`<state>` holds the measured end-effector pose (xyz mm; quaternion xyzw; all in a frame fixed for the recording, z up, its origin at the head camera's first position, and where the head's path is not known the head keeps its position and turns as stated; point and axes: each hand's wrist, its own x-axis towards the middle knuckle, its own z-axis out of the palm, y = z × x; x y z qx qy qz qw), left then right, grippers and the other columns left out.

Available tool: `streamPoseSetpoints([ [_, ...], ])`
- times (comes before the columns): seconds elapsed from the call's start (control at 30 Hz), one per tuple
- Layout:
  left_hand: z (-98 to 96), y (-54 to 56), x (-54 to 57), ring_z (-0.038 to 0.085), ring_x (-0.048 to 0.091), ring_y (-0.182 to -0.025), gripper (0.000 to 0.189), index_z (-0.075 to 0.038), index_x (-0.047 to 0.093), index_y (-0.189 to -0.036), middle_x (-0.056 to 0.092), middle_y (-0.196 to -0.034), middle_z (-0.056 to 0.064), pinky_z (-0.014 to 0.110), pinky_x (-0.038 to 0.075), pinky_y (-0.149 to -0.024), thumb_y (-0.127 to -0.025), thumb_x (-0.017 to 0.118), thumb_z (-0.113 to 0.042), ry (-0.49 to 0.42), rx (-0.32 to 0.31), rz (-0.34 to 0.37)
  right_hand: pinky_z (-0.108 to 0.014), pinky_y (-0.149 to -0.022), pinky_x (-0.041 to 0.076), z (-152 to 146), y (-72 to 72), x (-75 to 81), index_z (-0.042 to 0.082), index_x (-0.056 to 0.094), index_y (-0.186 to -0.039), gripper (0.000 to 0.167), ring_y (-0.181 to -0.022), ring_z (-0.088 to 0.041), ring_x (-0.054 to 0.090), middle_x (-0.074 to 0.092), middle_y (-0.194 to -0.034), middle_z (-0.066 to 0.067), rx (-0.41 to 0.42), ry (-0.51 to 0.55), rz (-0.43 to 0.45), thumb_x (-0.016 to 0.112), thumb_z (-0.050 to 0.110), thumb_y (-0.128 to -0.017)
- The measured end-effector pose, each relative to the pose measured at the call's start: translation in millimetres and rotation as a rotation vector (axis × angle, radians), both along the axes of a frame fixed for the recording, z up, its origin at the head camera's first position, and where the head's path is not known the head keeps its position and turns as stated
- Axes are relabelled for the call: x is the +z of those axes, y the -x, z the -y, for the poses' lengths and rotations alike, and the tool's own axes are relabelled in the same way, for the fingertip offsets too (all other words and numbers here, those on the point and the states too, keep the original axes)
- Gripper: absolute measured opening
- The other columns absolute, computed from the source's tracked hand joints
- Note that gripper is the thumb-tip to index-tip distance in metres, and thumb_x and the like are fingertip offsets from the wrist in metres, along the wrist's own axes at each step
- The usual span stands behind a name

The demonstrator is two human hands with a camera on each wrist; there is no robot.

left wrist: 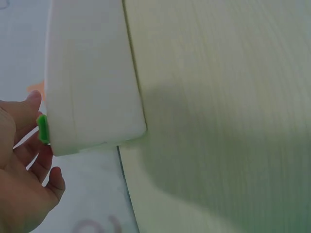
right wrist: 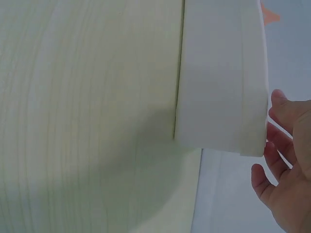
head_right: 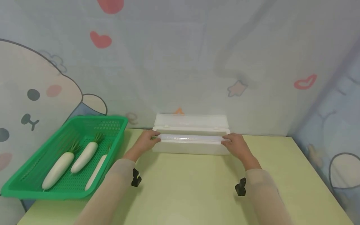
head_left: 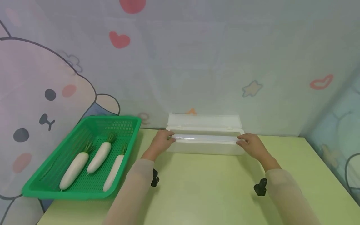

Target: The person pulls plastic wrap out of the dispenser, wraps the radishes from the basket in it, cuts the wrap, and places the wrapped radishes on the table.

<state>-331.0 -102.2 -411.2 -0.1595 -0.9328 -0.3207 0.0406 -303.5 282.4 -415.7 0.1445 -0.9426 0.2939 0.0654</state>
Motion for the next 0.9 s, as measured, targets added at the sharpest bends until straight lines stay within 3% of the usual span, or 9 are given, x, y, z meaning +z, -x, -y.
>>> streamPoseSetpoints([
  [0.17,2.8,0.0,-6.5,0.035,0.055,-0.113,0.022,0.000,0.071,-0.109,0.068,-0.108,0.015,0.047,0.040,-0.102,-0.092,0.064,-0.012,0.038,-0.009,-0.060,-0.057,-0.087,0.046,3.0,2.2,-3.9,-0.009,0.065,-0.114,0.032,-0.106,-0.046,0.055,0.057,-0.119,-0.028,0.005,0.031,-0.011,0.058,0.017,-0.097],
  [0.43,-1.0,1.4,-1.9,0.030,0.058,-0.106,0.018,-0.001,0.073,-0.104,0.067,-0.103,0.011,0.043,0.046,-0.094,-0.093,0.062,-0.011,0.048,0.001,-0.007,-0.055,-0.088,0.045,-1.4,7.2,-6.1,-0.010,0.067,-0.107,0.034,-0.107,-0.043,0.054,0.057,-0.116,-0.024,-0.017,0.030,0.012,0.060,0.022,-0.097],
  [0.63,-3.3,-0.9,-1.7,0.024,0.061,-0.095,0.017,-0.004,0.074,-0.101,0.067,-0.098,0.008,0.039,0.050,-0.086,-0.093,0.062,-0.013,0.067,0.052,0.020,-0.052,-0.083,0.049,-1.6,10.5,-6.6,-0.009,0.068,-0.103,0.032,-0.100,-0.041,0.057,0.060,-0.110,-0.023,-0.035,0.029,0.027,0.060,0.021,-0.096],
  [0.9,-8.5,1.3,-1.9,0.022,0.062,-0.095,0.017,-0.006,0.075,-0.096,0.068,-0.099,0.006,0.038,0.051,-0.081,-0.094,0.061,-0.016,0.089,0.119,0.007,-0.050,-0.076,0.048,0.4,12.3,-3.2,-0.007,0.069,-0.095,0.024,-0.089,-0.034,0.058,0.061,-0.096,-0.016,-0.044,-0.002,-0.001,0.061,0.015,-0.094],
])
